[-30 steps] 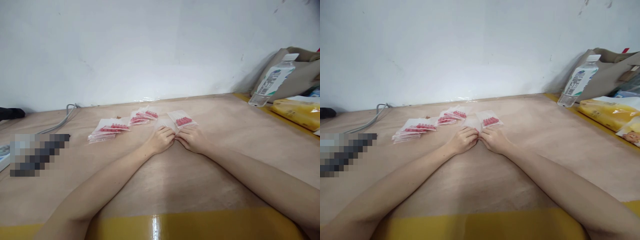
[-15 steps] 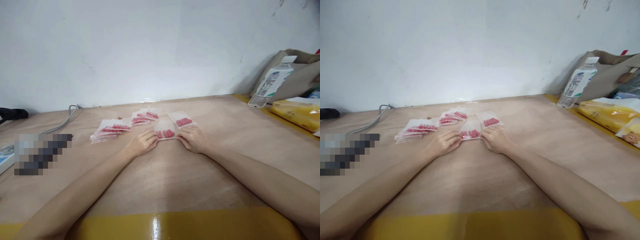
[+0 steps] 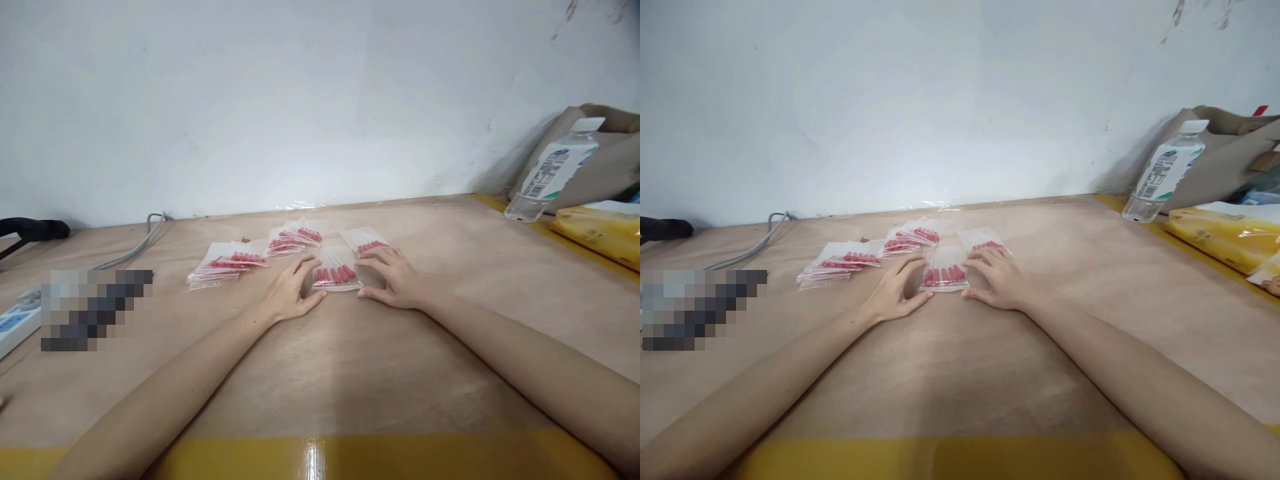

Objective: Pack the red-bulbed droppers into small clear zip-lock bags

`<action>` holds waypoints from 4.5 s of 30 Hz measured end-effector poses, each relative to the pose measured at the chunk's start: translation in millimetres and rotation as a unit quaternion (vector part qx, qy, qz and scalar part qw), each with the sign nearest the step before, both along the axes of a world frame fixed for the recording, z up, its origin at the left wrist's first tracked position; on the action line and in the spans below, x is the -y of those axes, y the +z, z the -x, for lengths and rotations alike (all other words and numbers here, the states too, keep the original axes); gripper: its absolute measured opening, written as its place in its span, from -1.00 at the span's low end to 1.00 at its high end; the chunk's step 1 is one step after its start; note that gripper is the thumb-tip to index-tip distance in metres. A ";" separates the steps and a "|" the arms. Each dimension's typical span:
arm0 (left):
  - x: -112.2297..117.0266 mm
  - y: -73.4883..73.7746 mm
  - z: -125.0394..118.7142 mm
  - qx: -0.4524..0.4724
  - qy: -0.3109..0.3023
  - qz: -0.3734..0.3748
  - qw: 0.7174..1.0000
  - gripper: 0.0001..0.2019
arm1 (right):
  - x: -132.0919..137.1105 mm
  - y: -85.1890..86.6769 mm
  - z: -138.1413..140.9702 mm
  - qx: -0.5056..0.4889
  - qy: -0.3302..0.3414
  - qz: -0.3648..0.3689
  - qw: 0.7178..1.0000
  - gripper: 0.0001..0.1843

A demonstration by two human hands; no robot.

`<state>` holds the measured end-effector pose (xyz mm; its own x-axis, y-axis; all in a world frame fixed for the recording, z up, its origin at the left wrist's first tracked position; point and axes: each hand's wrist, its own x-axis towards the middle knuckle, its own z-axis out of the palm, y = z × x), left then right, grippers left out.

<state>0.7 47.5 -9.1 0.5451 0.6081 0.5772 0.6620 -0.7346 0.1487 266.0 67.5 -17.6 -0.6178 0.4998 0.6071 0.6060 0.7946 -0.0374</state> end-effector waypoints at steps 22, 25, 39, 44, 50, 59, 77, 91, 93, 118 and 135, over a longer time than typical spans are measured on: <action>-40.8 60.8 95.2 0.316 0.138 0.015 0.939 -0.79 | -15.3 -12.0 -11.1 -0.014 -0.109 0.117 0.987 -0.57; -41.6 56.0 118.7 0.172 0.183 0.080 0.965 -0.83 | -16.4 -13.1 -11.8 -0.015 -0.104 0.114 0.988 -0.57; -3.2 26.3 11.5 -0.045 -0.008 0.024 0.999 -0.64 | 5.9 -11.2 10.3 -0.079 0.103 0.130 0.983 -0.60; -3.5 1.9 -15.3 -0.032 -0.095 0.113 0.989 -0.59 | 9.3 -14.2 12.7 -0.108 0.097 0.132 0.981 -0.49; -11.7 0.0 -13.9 -0.019 -0.059 0.111 0.992 -0.66 | 6.5 -10.0 8.7 -0.054 0.038 -0.005 0.998 -0.76; -7.4 -4.7 -16.9 -0.003 -0.047 0.090 0.995 -0.66 | 7.7 -4.1 8.6 0.006 -0.006 -0.077 0.997 -0.80; -9.1 -3.4 -22.8 -0.013 -0.015 0.033 0.999 -0.73 | 5.0 -1.1 13.6 0.076 -0.032 -0.122 0.989 -0.71; -19.6 -3.3 -57.7 -0.085 -0.086 -0.129 0.984 -0.80 | 5.3 0.3 12.7 0.060 -0.012 -0.152 0.986 -0.72; -20.8 -3.5 -58.4 -0.101 -0.084 -0.142 0.981 -0.80 | 5.3 -1.0 13.1 0.052 -0.003 -0.151 0.987 -0.73; -6.4 9.2 1.7 -0.182 -0.057 -0.254 0.948 -0.88 | 1.3 -2.9 10.6 0.038 -0.004 -0.129 0.991 -0.74; -3.3 0.3 1.2 -0.013 -0.049 -0.016 0.999 -0.86 | 3.3 2.9 17.6 -0.113 0.036 0.064 0.991 -0.65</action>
<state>-0.5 50.8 -8.8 0.6160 0.5320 0.5810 0.5896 -0.8005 0.1079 248.4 64.2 -14.8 -0.5106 0.5405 0.6687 0.5122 0.8159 -0.2683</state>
